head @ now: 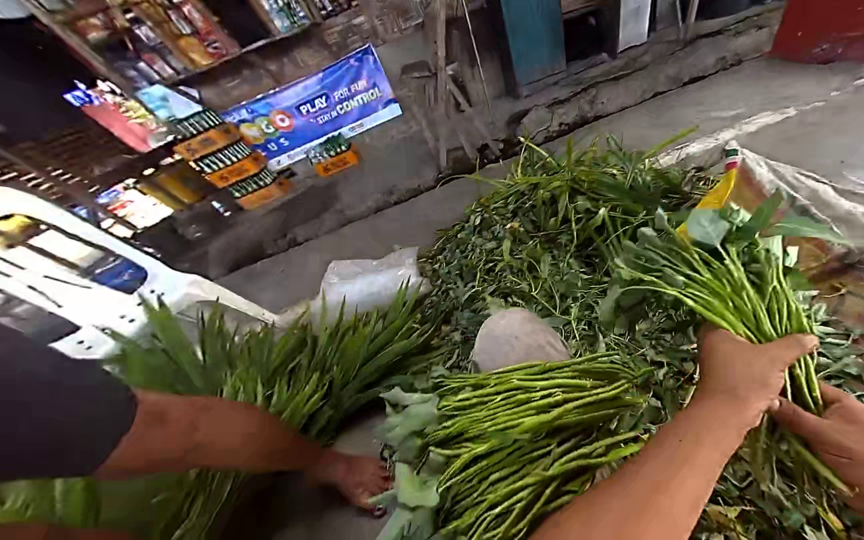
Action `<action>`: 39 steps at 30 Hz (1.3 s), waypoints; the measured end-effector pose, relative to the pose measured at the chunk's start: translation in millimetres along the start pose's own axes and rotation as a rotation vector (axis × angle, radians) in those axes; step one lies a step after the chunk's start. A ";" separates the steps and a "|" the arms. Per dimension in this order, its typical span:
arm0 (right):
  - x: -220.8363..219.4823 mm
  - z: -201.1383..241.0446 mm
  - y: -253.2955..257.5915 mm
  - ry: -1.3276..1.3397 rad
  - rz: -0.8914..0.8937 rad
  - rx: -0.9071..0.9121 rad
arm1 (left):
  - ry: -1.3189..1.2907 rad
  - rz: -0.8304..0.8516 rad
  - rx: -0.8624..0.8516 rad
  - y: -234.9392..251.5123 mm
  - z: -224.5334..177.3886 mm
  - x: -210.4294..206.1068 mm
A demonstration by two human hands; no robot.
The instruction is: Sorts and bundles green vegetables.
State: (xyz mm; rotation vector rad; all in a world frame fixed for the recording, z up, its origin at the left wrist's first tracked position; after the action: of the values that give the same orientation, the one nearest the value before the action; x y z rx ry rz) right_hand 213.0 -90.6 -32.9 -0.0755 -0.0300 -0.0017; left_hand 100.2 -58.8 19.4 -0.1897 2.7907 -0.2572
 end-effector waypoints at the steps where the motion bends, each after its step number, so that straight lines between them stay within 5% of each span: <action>1: -2.7 7.2 -3.4 0.048 0.014 0.007 | 0.006 0.011 -0.020 -1.5 -2.7 -1.9; 5: -5.8 31.5 0.7 -0.011 0.096 0.083 | -0.036 0.078 -0.084 -4.4 -19.6 0.7; 8: -9.6 71.7 15.5 -0.158 0.167 0.241 | -0.052 0.150 -0.180 -0.1 -68.1 19.6; 11: -40.5 133.3 30.5 -0.435 0.246 0.444 | 0.028 0.050 -0.259 -0.7 -135.1 73.1; 15: -129.4 179.8 44.3 -0.463 0.530 0.599 | 0.184 -0.191 -0.213 -20.0 -182.6 183.6; 19: -192.3 123.0 50.7 -0.386 0.964 0.335 | 0.616 -0.622 -0.074 -60.6 -166.8 309.8; 21: -199.1 82.3 50.2 -0.381 1.147 0.135 | 0.895 -0.779 -0.106 -81.4 -181.6 338.5; 25: -206.3 50.7 49.1 -0.388 1.247 -0.010 | 1.239 -0.611 -0.576 -91.1 -234.9 271.4; 28: -212.6 73.3 44.0 -0.561 1.200 0.014 | 1.336 -0.112 -0.829 -66.7 -209.2 174.7; 30: -215.7 80.3 39.1 -0.657 1.183 0.034 | 1.454 0.119 -0.759 -40.3 -162.5 158.4; 34: -212.7 77.7 47.0 -0.639 1.016 0.186 | 1.657 -0.048 -0.542 -23.9 -129.1 203.0; 37: -143.4 93.5 51.5 -0.536 0.403 0.481 | 1.701 -0.290 -0.390 -37.0 -130.2 228.2; 39: -69.0 86.8 28.5 -0.427 0.079 0.487 | 1.728 -0.403 -0.292 -42.8 -134.4 241.5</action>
State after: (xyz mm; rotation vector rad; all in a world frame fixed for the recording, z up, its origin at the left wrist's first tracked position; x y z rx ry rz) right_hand 141.5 -55.6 49.4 0.4112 -0.4518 0.1003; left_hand -166.9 -118.4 77.3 -1.0136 4.4642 -0.0656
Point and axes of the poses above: each hand's wrist, its own y-axis towards the middle knuckle, its own x-axis out of the back of the hand, z = x × y, the point moved 8 cm from there along y, towards the middle knuckle, and after that the axes turned 4 degrees about -z, right-handed, at the moved point
